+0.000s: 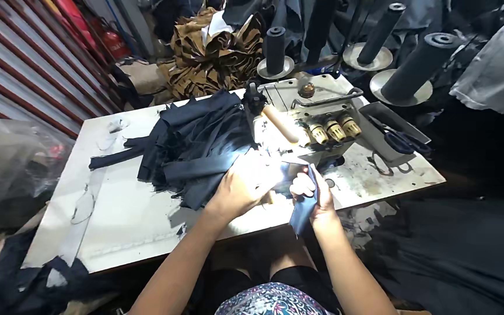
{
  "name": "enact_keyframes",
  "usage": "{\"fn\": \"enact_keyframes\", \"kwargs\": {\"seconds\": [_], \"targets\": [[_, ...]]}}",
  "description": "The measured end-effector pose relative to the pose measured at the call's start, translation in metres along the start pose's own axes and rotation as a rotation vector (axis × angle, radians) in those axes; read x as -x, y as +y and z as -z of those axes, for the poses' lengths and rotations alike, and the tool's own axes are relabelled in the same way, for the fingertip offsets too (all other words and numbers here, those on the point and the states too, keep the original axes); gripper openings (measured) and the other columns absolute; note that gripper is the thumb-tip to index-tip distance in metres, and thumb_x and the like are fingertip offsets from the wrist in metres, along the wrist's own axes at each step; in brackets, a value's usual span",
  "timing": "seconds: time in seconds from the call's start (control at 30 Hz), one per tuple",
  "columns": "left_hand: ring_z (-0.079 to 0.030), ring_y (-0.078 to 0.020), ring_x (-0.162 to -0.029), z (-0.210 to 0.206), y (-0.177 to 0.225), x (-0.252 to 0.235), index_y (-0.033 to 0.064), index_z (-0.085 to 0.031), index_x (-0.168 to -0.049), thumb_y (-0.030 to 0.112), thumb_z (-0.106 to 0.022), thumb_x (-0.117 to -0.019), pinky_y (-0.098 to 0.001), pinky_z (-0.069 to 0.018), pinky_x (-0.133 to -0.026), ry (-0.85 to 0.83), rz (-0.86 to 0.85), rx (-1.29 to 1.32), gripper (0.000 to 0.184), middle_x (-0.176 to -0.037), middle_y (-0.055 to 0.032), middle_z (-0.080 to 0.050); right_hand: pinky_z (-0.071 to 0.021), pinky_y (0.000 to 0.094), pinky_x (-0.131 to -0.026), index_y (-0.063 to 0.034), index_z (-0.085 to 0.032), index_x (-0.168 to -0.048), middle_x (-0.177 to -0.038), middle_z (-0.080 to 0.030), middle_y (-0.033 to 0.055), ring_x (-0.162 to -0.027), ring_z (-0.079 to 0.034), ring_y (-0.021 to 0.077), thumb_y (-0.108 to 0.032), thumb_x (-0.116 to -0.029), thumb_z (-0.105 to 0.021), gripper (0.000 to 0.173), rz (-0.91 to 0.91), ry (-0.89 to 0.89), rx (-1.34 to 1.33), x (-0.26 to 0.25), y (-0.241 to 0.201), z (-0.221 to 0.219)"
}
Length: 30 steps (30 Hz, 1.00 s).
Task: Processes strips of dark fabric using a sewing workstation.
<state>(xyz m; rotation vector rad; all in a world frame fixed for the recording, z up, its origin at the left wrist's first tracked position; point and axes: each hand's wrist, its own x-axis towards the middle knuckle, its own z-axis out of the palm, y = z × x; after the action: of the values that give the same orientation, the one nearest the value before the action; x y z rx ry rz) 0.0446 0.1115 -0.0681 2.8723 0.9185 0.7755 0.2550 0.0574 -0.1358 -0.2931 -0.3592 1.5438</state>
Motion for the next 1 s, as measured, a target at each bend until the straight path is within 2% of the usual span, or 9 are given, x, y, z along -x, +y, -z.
{"fn": "enact_keyframes", "kwargs": {"seconds": [0.1, 0.17, 0.27, 0.37, 0.43, 0.53, 0.73, 0.9, 1.0], "targets": [[-0.025, -0.0273, -0.156, 0.021, 0.015, 0.006, 0.0146, -0.058, -0.147, 0.065, -0.03, -0.1036, -0.0602, -0.0113, -0.126, -0.17, 0.285, 0.137, 0.072, -0.161, -0.0074, -0.043, -0.049, 0.0198, -0.054, -0.0166, -0.06, -0.083, -0.056, -0.054, -0.0082, -0.05, -0.053, 0.0023, -0.02, -0.1032, -0.033, 0.034, -0.021, 0.013, 0.507, 0.018, 0.005, -0.017], [-0.046, -0.0253, -0.144, 0.027, 0.038, 0.017, 0.0115, -0.068, -0.131, 0.075, -0.034, -0.0971, -0.0605, -0.0263, -0.122, -0.024, 0.354, 0.279, 0.08, -0.145, -0.0082, -0.059, -0.053, 0.0184, -0.056, -0.0182, -0.065, -0.088, -0.066, -0.064, -0.01, -0.056, -0.06, 0.0002, -0.022, -0.0969, -0.052, 0.017, -0.079, -0.123, 0.676, 0.032, 0.009, -0.031], [-0.064, -0.01, -0.108, 0.038, 0.062, 0.033, 0.0094, -0.076, -0.101, 0.044, -0.073, -0.089, -0.038, -0.0522, -0.099, 0.198, 0.305, 0.477, 0.037, -0.114, -0.0019, -0.071, -0.0558, 0.0168, -0.065, -0.0245, -0.075, -0.096, -0.083, -0.073, -0.014, -0.071, -0.066, -0.0045, -0.032, -0.099, -0.065, 0.013, -0.137, -0.445, 0.591, 0.048, 0.012, -0.044], [-0.062, -0.0084, -0.119, 0.075, 0.034, 0.042, 0.0072, -0.067, -0.117, 0.032, -0.072, -0.0943, -0.0301, -0.0532, -0.101, 0.321, 0.298, 0.407, 0.034, -0.124, -0.0041, -0.068, -0.0585, 0.0182, -0.067, -0.0241, -0.076, -0.111, -0.092, -0.076, -0.0088, -0.077, -0.07, -0.0009, -0.04, -0.1016, -0.06, 0.024, -0.072, -0.741, 0.346, 0.041, 0.0, -0.04], [-0.06, -0.0276, -0.124, 0.099, -0.004, 0.043, -0.0025, -0.064, -0.119, 0.027, -0.07, -0.0959, -0.0461, -0.0491, -0.105, 0.369, 0.397, 0.093, 0.038, -0.127, -0.0185, -0.065, -0.0583, 0.0192, -0.067, -0.023, -0.076, -0.099, -0.078, -0.073, -0.0103, -0.07, -0.069, -0.0003, -0.042, -0.0994, -0.061, 0.024, -0.016, -0.69, 0.214, 0.035, -0.009, -0.036], [-0.041, -0.0554, -0.138, 0.096, -0.033, 0.037, -0.0062, -0.065, -0.123, 0.012, -0.068, -0.0937, -0.0809, -0.0211, -0.11, 0.227, 0.471, -0.242, 0.034, -0.142, -0.0304, -0.053, -0.0572, 0.02, -0.064, -0.022, -0.077, -0.088, -0.064, -0.066, -0.0106, -0.058, -0.064, 0.0004, -0.042, -0.0928, -0.07, 0.021, -0.052, -0.34, 0.231, 0.022, -0.004, -0.018], [-0.066, -0.0315, -0.122, 0.006, 0.014, 0.039, 0.0024, -0.072, -0.122, 0.018, -0.055, -0.101, -0.051, -0.0497, -0.107, 0.057, 0.086, -0.056, 0.031, -0.124, -0.014, -0.072, -0.0537, 0.0184, -0.058, -0.0135, -0.069, -0.088, -0.063, -0.06, -0.0063, -0.054, -0.059, 0.0027, -0.031, -0.1042, -0.05, 0.031, -0.095, -0.098, 0.054, 0.014, 0.003, 0.009], [-0.057, -0.03, -0.135, -0.001, 0.003, 0.048, 0.009, -0.064, -0.137, 0.04, -0.052, -0.1031, -0.0527, -0.0401, -0.116, 0.038, 0.009, -0.03, 0.048, -0.14, -0.0121, -0.063, -0.0529, 0.0184, -0.056, -0.0132, -0.071, -0.094, -0.062, -0.058, -0.0061, -0.054, -0.059, 0.0038, -0.028, -0.1051, -0.049, 0.029, -0.048, -0.126, -0.094, 0.007, -0.01, 0.006], [-0.051, -0.0379, -0.14, -0.001, 0.012, 0.045, 0.0109, -0.071, -0.128, 0.045, -0.054, -0.1003, -0.0588, -0.0373, -0.117, 0.007, 0.101, -0.077, 0.047, -0.136, -0.0121, -0.066, -0.0534, 0.0195, -0.058, -0.0132, -0.07, -0.102, -0.063, -0.06, -0.0047, -0.056, -0.061, 0.0046, -0.028, -0.1055, -0.045, 0.03, -0.031, -0.149, -0.133, -0.001, -0.004, 0.003]]}}
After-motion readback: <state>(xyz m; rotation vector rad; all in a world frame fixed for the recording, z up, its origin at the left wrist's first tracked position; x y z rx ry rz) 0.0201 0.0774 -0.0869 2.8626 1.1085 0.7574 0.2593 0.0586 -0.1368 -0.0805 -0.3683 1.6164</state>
